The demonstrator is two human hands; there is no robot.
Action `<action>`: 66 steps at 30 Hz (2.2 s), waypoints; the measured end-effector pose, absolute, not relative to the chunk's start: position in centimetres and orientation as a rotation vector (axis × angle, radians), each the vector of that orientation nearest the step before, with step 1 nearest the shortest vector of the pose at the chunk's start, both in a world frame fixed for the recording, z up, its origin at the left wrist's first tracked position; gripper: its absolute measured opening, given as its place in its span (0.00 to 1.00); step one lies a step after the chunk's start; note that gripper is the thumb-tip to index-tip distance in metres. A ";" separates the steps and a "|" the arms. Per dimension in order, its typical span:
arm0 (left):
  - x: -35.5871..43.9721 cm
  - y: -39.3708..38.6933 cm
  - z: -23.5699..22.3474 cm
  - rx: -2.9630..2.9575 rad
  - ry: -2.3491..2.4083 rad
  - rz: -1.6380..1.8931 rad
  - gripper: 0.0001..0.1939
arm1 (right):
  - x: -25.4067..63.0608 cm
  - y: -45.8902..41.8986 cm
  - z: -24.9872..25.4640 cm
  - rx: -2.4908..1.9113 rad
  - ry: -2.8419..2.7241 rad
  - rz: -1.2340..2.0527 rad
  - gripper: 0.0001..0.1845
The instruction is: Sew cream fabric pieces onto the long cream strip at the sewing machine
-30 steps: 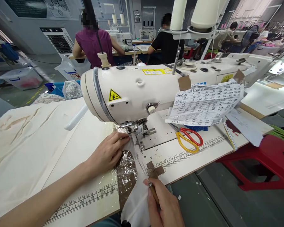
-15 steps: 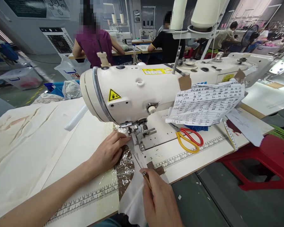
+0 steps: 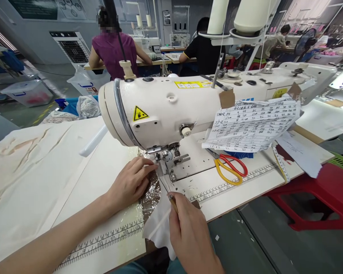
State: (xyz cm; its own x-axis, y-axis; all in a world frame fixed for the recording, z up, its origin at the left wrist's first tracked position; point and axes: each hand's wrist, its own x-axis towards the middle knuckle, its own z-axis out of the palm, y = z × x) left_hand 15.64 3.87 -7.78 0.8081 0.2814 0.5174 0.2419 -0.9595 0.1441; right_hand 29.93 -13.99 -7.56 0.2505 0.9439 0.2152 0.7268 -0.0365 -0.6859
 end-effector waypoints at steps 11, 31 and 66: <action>15.7 3.6 -7.9 3.096 0.468 0.720 0.15 | 29.9 -12.3 -7.7 -1.797 -1.577 0.280 0.18; 16.8 4.0 -8.2 2.969 0.556 0.725 0.13 | 27.6 -11.5 -5.7 -1.320 -1.644 0.230 0.17; 17.1 6.0 -8.1 2.291 0.769 0.842 0.11 | 29.7 -9.6 -8.8 -1.894 -1.647 -0.150 0.19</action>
